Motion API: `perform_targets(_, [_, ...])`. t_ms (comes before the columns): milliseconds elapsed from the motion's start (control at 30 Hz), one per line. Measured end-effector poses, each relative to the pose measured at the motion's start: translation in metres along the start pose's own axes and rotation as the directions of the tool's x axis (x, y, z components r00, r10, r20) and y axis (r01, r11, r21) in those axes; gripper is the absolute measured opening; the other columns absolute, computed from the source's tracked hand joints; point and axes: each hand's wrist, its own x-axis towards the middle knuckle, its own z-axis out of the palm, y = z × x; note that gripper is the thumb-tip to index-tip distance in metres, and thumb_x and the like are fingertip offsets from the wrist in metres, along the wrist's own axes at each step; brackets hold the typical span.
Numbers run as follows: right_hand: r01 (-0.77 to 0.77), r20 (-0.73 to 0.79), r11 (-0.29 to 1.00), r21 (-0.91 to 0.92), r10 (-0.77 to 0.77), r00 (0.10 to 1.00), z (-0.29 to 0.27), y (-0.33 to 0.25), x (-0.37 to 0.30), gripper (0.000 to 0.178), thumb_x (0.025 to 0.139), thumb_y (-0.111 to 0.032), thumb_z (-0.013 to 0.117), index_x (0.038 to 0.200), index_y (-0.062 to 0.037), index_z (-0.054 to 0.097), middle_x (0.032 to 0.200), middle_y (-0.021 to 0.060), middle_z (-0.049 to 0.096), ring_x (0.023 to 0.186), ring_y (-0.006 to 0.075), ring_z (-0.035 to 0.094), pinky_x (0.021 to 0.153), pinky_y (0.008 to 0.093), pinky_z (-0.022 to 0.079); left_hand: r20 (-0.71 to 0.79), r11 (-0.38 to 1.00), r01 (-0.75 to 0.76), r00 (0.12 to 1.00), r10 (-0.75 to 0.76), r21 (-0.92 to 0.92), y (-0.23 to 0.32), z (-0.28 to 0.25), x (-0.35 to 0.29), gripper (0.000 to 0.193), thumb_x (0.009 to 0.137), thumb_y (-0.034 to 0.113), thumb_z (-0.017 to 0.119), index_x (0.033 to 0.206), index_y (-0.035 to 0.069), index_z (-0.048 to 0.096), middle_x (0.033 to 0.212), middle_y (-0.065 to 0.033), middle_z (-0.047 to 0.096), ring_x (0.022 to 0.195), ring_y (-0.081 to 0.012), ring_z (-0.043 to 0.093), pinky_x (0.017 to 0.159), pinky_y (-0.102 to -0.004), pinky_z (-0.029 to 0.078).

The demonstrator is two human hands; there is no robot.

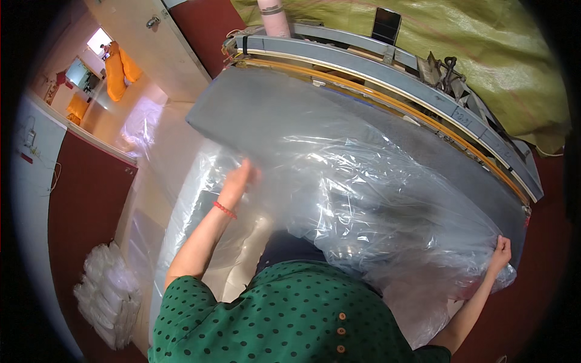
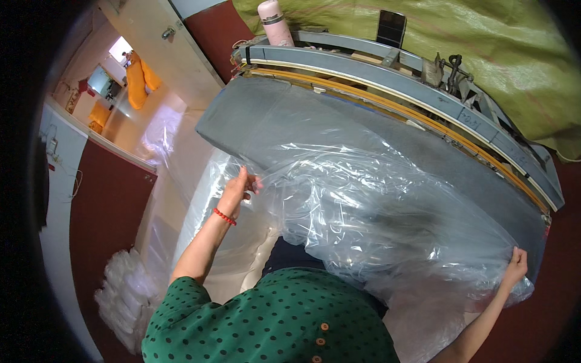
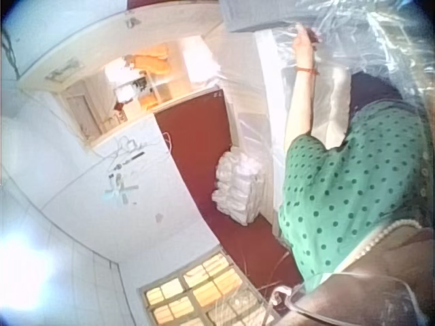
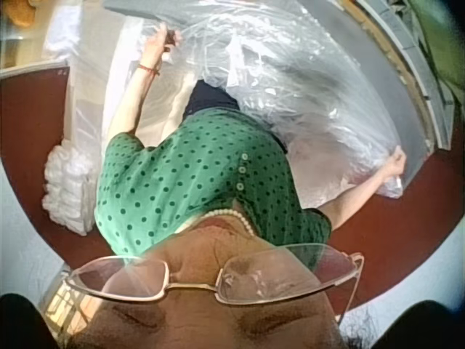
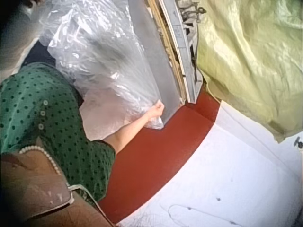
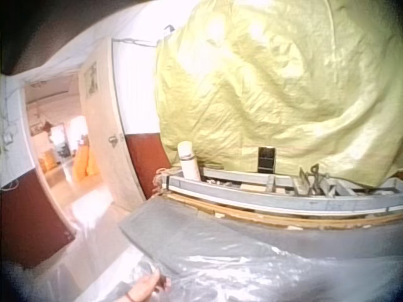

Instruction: The recorder is using an industrial heat sealing machine to seal large plastic bags.

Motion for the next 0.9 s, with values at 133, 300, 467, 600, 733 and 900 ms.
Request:
perform_targets(133, [-0.001, 0.009, 1.000, -0.020, 0.001, 1.000, -0.001, -0.006, -0.002, 0.024, 0.083, -0.024, 0.055, 0.075, -0.0017, 0.051, 0.059, 0.0013, 0.042, 0.056, 0.0094, 0.036, 0.053, 0.0243, 0.036, 0.167, 0.959, 0.142, 0.981, -0.103, -0.244, 0.008, 0.011, -0.011, 0.055, 0.086, 0.053, 0.034, 0.089, 0.004, 0.058, 0.075, -0.0009, 0.058, 0.066, -0.0088, 0.051, 0.057, -0.0227, 0.035])
perform_targets(300, [-0.034, 0.007, 0.998, -0.061, 0.034, 0.999, -0.001, -0.001, -0.002, 0.024, 0.083, -0.025, 0.055, 0.075, -0.0025, 0.051, 0.059, 0.0017, 0.042, 0.055, 0.0098, 0.036, 0.052, 0.0248, 0.036, 0.026, 0.967, -0.133, 0.990, 0.142, -0.218, 0.036, 0.019, 0.004, 0.021, 0.083, 0.024, 0.055, 0.083, 0.003, 0.060, 0.071, -0.0003, 0.056, 0.062, -0.0061, 0.049, 0.056, -0.0205, 0.037])
perform_targets(467, [-0.045, -0.011, 0.997, -0.059, 0.045, 0.999, -0.007, -0.005, -0.002, 0.024, 0.083, -0.025, 0.055, 0.074, -0.0026, 0.051, 0.058, 0.0017, 0.040, 0.055, 0.0096, 0.035, 0.052, 0.0242, 0.035, -0.097, 0.945, -0.322, 0.940, 0.326, 0.060, 0.059, 0.011, 0.063, 0.016, 0.081, 0.019, 0.053, 0.080, 0.004, 0.060, 0.069, -0.0018, 0.057, 0.061, -0.0112, 0.053, 0.057, -0.0253, 0.042])
perform_targets(600, [-0.027, -0.036, 0.999, -0.036, 0.026, 0.999, 0.000, -0.009, 0.000, 0.023, 0.083, -0.023, 0.055, 0.074, -0.0025, 0.050, 0.058, 0.0009, 0.038, 0.055, 0.0089, 0.034, 0.051, 0.0235, 0.033, -0.051, 0.399, -0.662, 0.479, 0.876, 0.635, 0.083, 0.015, 0.147, 0.014, 0.078, 0.016, 0.056, 0.072, 0.005, 0.059, 0.067, -0.0071, 0.058, 0.065, -0.0186, 0.055, 0.055, -0.0281, 0.039])
perform_targets(733, [-0.061, -0.051, 0.997, -0.041, 0.059, 0.997, 0.002, -0.007, -0.001, 0.023, 0.083, -0.022, 0.056, 0.073, -0.0025, 0.050, 0.057, 0.0000, 0.037, 0.055, 0.0084, 0.034, 0.050, 0.0231, 0.033, 0.126, 0.187, -0.457, 0.571, 0.811, 0.870, 0.105, 0.044, 0.185, 0.015, 0.073, 0.022, 0.060, 0.071, 0.007, 0.061, 0.072, -0.0088, 0.060, 0.073, -0.0253, 0.056, 0.063, -0.0357, 0.041])
perform_targets(900, [-0.091, -0.023, 0.995, -0.026, 0.091, 0.996, -0.001, -0.004, -0.002, 0.022, 0.082, -0.021, 0.056, 0.071, -0.0025, 0.050, 0.056, -0.0010, 0.034, 0.054, 0.0079, 0.031, 0.049, 0.0227, 0.031, -0.005, 0.323, -0.309, 0.716, 0.698, 0.894, 0.123, 0.068, 0.176, 0.020, 0.070, 0.028, 0.064, 0.072, 0.008, 0.062, 0.073, -0.0073, 0.062, 0.076, -0.0252, 0.056, 0.068, -0.0375, 0.041])
